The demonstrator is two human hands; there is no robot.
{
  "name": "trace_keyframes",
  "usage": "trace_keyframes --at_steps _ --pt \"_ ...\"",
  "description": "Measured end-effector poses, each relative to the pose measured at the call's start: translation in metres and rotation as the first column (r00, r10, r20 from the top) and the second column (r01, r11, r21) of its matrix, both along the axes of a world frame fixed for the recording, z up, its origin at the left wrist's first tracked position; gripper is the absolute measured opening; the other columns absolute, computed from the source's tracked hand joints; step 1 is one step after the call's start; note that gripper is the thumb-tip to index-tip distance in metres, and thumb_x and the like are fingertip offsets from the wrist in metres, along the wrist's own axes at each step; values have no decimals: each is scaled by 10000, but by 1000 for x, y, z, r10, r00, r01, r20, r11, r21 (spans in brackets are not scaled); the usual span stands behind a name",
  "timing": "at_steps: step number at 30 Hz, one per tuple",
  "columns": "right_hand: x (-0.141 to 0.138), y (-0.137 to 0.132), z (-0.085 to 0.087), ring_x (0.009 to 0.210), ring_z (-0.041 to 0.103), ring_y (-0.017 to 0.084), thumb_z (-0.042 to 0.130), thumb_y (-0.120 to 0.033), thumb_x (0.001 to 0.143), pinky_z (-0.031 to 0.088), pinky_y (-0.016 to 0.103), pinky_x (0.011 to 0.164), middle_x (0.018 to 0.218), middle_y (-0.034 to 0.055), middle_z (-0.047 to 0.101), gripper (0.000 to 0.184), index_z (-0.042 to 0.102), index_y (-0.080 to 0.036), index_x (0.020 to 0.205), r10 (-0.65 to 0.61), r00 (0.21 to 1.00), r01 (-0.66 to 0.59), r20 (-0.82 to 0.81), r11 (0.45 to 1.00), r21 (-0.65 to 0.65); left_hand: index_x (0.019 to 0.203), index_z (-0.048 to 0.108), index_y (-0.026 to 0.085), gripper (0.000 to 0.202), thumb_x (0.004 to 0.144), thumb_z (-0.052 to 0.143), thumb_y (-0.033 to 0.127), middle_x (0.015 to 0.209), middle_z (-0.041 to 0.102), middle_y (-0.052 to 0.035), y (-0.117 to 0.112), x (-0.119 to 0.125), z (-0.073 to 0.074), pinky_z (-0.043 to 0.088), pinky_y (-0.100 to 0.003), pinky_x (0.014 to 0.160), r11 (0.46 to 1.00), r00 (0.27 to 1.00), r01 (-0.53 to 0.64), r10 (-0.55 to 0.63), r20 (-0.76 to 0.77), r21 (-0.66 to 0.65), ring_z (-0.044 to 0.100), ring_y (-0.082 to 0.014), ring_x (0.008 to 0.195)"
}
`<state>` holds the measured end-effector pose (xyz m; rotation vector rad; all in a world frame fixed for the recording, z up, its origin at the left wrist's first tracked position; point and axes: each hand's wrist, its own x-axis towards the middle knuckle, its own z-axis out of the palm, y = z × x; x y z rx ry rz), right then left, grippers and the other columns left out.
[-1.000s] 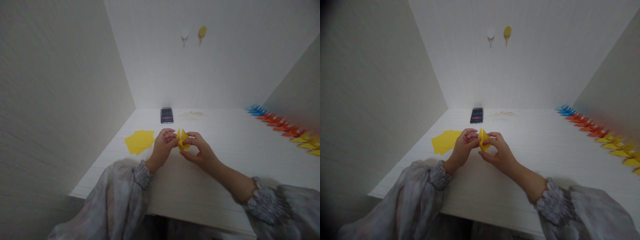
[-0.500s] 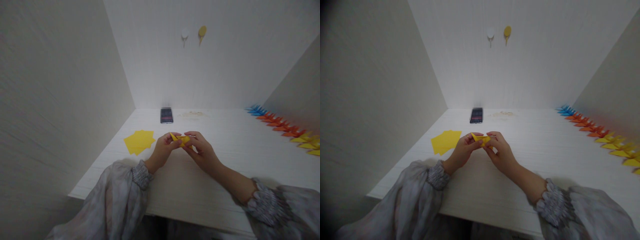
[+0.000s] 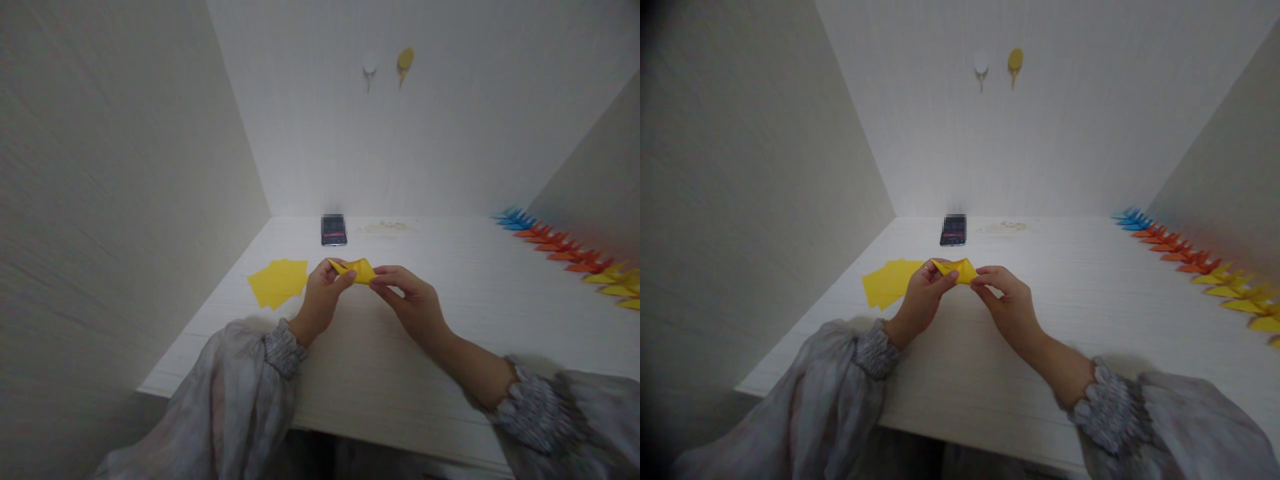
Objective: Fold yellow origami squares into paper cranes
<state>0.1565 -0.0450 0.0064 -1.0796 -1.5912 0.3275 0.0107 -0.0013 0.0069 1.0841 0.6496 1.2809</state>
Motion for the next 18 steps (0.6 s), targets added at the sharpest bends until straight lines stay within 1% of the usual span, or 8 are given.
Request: trace_keyframes --at_steps 4,8,12,15,18 --pt "3 2 -4 806 589 164 579 -198 743 483 327 721 869 26 620 74 642 -235 730 35 999 -34 7 998 -46 816 494 142 256 624 656 194 782 579 -3 0 -1 0 413 -240 723 999 1000 26 -26 -4 -21 539 -91 737" --pt "9 9 -10 845 580 170 593 -184 726 470 348 764 893 26 605 58 618 -234 712 115 993 -112 34 991 -69 798 498 138 248 620 660 199 792 590 -17 1 -2 -2 421 -265 744 999 999 36 -37 -24 -24 550 -103 742" --pt "10 12 -11 883 569 174 612 -206 706 454 361 799 929 33 589 34 587 -221 690 176 984 -174 15 981 -91 800 504 144 256 615 664 215 790 589 -17 2 -2 -4 425 -284 757 1000 998 9 -9 -61 7 550 -111 750" --pt "5 11 -8 850 578 175 621 -274 698 456 358 780 901 38 608 88 573 -206 669 156 985 -167 -71 968 -185 801 507 150 257 615 664 231 799 577 -17 1 -3 -4 426 -291 757 999 994 -4 9 -107 50 546 -120 769" --pt "0 8 -3 651 573 144 622 -324 686 468 302 617 700 13 611 158 545 -192 644 89 981 -142 -171 933 -329 782 510 154 248 608 669 232 813 554 -16 0 -3 -3 422 -292 770 993 986 -9 29 -167 116 534 -130 810"
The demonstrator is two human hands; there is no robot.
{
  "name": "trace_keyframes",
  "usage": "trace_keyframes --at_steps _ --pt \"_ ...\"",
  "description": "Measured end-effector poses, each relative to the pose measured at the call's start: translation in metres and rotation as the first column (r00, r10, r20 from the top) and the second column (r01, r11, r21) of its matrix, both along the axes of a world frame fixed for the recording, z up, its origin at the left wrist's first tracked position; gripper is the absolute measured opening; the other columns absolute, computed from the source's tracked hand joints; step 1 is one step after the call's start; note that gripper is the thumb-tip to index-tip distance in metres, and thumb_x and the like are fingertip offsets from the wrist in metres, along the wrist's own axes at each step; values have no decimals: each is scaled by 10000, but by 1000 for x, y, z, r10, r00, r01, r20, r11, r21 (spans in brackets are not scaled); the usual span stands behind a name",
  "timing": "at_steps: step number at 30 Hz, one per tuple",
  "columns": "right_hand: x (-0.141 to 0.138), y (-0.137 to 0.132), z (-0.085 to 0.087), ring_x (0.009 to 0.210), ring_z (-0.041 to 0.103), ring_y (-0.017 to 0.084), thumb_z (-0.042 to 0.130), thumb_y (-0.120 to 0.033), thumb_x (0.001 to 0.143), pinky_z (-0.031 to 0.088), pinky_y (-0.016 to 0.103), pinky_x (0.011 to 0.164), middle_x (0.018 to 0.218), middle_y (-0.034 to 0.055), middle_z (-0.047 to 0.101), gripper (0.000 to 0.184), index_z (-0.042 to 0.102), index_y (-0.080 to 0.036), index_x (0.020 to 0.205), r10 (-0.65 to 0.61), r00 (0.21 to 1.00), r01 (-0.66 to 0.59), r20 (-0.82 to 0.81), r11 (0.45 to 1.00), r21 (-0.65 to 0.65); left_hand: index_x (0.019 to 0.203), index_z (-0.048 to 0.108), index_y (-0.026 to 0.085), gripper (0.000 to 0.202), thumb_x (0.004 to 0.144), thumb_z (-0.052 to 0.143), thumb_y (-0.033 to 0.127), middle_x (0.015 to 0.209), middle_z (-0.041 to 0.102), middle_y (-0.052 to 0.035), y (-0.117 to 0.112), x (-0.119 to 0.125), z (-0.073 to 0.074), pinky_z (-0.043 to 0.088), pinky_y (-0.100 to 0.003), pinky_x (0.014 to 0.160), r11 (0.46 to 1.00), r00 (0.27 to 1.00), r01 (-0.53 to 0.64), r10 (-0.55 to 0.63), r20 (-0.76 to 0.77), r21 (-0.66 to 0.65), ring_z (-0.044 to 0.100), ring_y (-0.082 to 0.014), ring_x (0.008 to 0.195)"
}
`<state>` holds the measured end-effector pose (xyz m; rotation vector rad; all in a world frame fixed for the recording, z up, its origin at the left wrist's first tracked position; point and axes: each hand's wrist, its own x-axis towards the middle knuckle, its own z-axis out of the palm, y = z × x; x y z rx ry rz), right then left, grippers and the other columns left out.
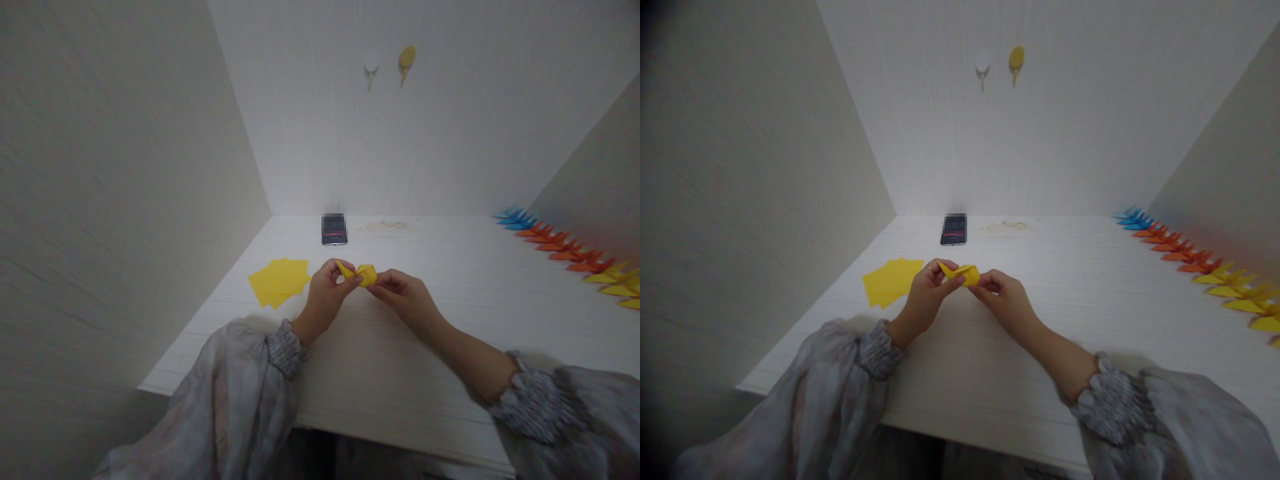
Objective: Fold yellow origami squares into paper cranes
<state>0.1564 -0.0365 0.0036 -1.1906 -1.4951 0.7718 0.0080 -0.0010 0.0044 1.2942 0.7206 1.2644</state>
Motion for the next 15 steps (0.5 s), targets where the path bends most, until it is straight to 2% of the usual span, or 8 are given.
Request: trace_keyframes --at_steps 2,4,15 --pt "-2 -1 2 542 528 119 630 -331 673 430 260 515 589 -15 570 180 530 -188 629 -29 999 27 -23 997 -68 773 506 155 240 611 668 224 816 538 -13 0 0 1 419 -291 778 1000 1000 3 -3 -18 27 525 -130 823" --pt "-3 -1 3 521 511 111 633 -328 669 403 245 484 575 -18 562 182 528 -185 624 -40 998 37 -38 996 -87 778 498 158 236 619 661 216 818 529 -10 0 0 1 419 -287 778 999 1000 13 -13 -13 34 519 -127 825" --pt "-1 -1 -2 585 567 142 643 -322 666 440 285 541 634 9 624 159 542 -199 665 -48 993 45 -104 999 -28 811 490 167 266 610 662 192 830 505 -6 0 1 1 418 -267 772 999 1000 5 -5 9 45 497 -113 819"
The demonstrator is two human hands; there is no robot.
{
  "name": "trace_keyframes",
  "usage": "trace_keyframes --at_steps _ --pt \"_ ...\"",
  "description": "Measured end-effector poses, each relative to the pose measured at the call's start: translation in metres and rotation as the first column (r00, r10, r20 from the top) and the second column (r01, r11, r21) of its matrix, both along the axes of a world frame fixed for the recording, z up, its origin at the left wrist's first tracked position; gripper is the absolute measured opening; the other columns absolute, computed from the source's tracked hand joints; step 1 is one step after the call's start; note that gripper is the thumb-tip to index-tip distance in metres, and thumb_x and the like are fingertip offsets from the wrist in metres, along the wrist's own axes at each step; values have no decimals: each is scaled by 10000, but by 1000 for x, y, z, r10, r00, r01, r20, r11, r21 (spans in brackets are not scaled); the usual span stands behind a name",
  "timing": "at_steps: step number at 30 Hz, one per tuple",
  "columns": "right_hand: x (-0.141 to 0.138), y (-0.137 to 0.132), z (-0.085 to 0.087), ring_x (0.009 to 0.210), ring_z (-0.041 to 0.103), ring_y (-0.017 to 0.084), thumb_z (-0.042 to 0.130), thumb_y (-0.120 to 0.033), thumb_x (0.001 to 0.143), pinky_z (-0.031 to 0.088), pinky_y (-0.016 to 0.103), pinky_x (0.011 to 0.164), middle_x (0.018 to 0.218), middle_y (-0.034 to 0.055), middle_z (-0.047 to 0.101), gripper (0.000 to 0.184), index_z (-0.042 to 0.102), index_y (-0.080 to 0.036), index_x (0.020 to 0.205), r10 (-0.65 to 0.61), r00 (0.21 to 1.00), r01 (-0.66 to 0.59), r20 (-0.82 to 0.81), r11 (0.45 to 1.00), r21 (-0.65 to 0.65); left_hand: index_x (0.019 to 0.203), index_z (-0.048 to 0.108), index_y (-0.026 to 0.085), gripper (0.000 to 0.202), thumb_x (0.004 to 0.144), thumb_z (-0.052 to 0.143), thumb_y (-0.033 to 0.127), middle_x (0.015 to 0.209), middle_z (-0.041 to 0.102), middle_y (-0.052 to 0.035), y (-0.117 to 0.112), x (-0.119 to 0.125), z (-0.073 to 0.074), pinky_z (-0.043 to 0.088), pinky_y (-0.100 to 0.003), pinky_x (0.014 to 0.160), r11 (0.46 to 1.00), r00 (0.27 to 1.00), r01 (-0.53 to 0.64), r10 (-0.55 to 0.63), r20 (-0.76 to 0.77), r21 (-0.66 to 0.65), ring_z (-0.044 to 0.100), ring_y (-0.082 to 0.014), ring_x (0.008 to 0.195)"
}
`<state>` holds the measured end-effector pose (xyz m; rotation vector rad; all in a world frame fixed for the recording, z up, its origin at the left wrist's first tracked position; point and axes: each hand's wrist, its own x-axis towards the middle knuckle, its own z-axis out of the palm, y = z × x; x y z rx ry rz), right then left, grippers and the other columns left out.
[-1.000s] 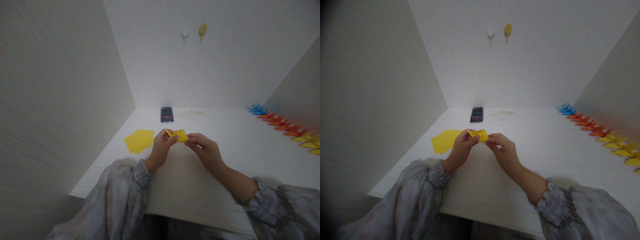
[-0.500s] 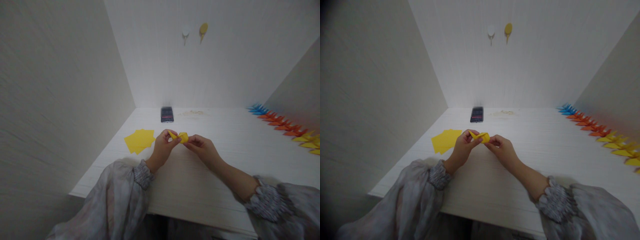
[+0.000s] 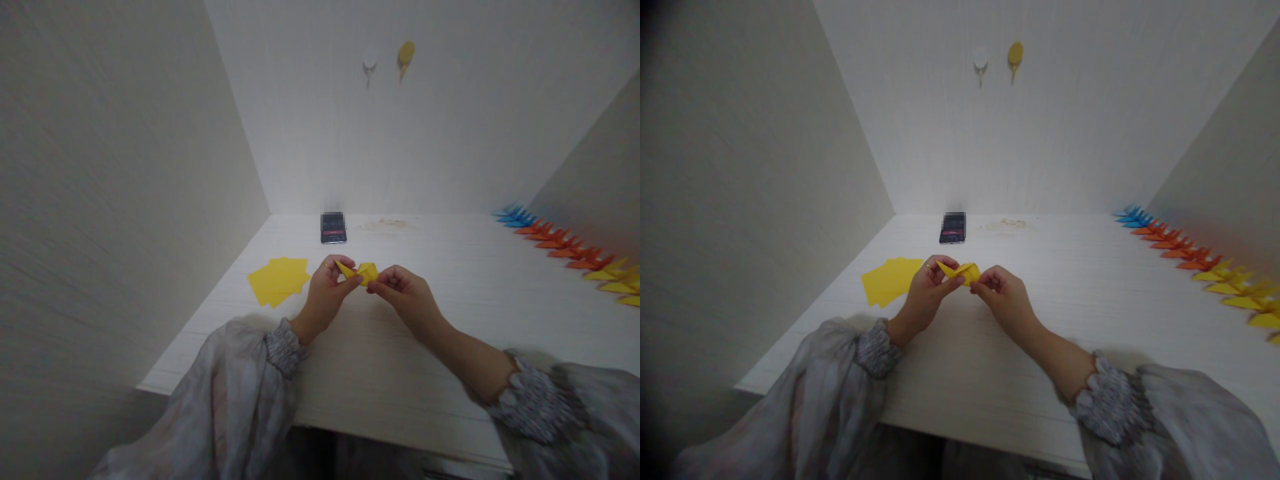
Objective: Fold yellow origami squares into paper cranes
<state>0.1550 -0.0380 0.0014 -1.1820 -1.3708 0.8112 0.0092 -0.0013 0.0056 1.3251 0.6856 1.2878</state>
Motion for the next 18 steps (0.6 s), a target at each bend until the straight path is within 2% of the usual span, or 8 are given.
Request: trace_keyframes --at_steps 9,18 --pt "-2 0 2 587 573 140 671 -269 636 436 281 548 633 2 622 163 525 -202 662 -6 996 2 -89 999 -54 844 490 175 304 600 671 165 842 505 -1 -1 0 0 410 -271 797 999 997 20 -17 69 -47 496 -108 841" --pt "-5 -3 7 576 579 135 681 -273 620 433 271 551 608 -3 622 199 502 -196 660 -8 991 -1 -137 998 -70 855 485 171 317 599 671 148 842 510 1 0 0 -2 419 -256 768 999 996 20 -17 91 -36 503 -101 820"
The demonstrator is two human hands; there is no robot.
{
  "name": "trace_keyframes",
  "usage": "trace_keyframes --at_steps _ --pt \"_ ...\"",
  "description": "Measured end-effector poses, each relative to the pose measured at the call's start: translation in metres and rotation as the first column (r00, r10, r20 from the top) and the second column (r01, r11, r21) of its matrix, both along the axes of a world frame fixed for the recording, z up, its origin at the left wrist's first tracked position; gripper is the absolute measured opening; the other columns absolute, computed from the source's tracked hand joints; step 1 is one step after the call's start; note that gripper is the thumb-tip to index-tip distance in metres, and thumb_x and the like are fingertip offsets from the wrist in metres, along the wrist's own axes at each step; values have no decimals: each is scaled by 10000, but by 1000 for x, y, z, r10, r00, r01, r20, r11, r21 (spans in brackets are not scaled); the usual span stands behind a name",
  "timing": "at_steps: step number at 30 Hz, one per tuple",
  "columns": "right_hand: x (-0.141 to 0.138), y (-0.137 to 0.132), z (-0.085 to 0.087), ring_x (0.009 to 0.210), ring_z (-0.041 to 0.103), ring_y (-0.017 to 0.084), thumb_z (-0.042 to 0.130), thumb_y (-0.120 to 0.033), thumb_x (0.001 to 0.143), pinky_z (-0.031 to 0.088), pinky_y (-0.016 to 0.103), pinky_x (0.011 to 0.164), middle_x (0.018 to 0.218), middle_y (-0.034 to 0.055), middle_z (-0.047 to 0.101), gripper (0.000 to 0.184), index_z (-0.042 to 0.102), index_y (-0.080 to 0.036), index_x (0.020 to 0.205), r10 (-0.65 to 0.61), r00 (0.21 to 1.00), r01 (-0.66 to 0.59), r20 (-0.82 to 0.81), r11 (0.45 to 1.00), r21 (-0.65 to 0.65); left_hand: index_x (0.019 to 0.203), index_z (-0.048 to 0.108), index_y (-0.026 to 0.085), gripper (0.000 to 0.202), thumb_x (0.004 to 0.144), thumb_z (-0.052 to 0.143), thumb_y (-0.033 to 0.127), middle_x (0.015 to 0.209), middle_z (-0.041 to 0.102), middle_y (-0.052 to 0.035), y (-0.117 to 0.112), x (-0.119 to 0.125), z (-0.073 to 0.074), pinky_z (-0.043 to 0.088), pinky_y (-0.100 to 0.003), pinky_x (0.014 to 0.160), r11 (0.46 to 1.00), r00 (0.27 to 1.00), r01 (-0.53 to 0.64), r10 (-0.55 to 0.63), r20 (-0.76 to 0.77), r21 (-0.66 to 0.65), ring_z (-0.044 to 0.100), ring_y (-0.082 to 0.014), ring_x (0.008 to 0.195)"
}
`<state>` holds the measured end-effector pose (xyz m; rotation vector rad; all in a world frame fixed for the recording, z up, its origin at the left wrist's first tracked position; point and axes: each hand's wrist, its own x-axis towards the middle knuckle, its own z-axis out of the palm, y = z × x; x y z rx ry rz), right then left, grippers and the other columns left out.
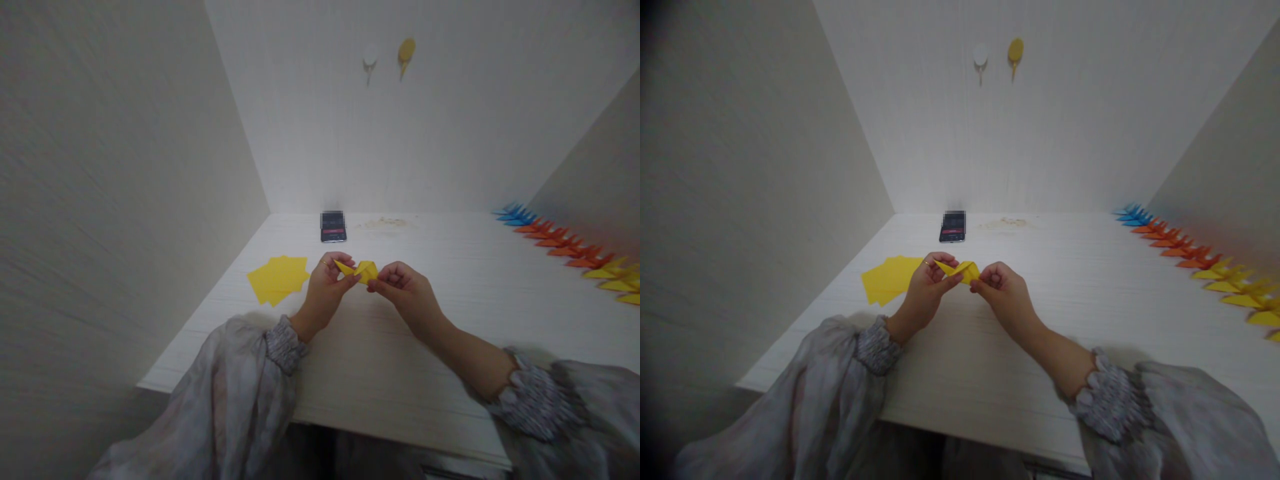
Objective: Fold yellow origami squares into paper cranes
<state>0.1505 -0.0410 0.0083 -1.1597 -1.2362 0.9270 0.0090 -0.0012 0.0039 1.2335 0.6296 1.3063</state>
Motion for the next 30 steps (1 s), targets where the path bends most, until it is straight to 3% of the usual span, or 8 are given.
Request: trace_keyframes --at_steps 9,15,21,26,30 --pt "0 0 0 607 627 143 708 -215 579 460 275 629 605 -28 638 254 491 -204 711 30 972 -47 -233 996 -70 853 476 168 331 592 676 128 836 518 8 6 0 -5 423 -260 757 999 997 -45 45 57 8 513 -87 783" --pt "5 3 0 595 622 135 683 -232 610 453 282 654 635 -16 638 216 529 -184 753 23 955 -58 -296 992 -109 878 474 170 342 600 668 120 843 512 2 8 -2 -6 414 -276 787 996 997 -76 75 27 36 510 -98 822" --pt "5 2 2 616 609 134 587 -339 705 462 302 672 691 4 624 159 560 -182 702 55 955 -94 -290 988 -124 874 472 167 324 612 658 127 848 507 -4 8 -3 -5 416 -280 788 991 993 -118 117 9 61 513 -104 826" --pt "1 1 2 626 597 127 635 -349 667 452 289 670 686 12 635 195 540 -179 680 73 976 -107 -204 981 -163 860 475 169 300 618 647 121 843 510 -8 7 -2 -4 423 -278 782 988 992 -126 128 -17 88 512 -111 841" --pt "0 2 2 545 554 99 564 -402 718 430 251 578 633 13 612 266 552 -156 617 91 988 -118 -125 965 -233 870 478 176 291 632 633 113 841 514 -7 7 -3 -4 428 -267 768 980 989 -137 144 -34 147 511 -107 831"
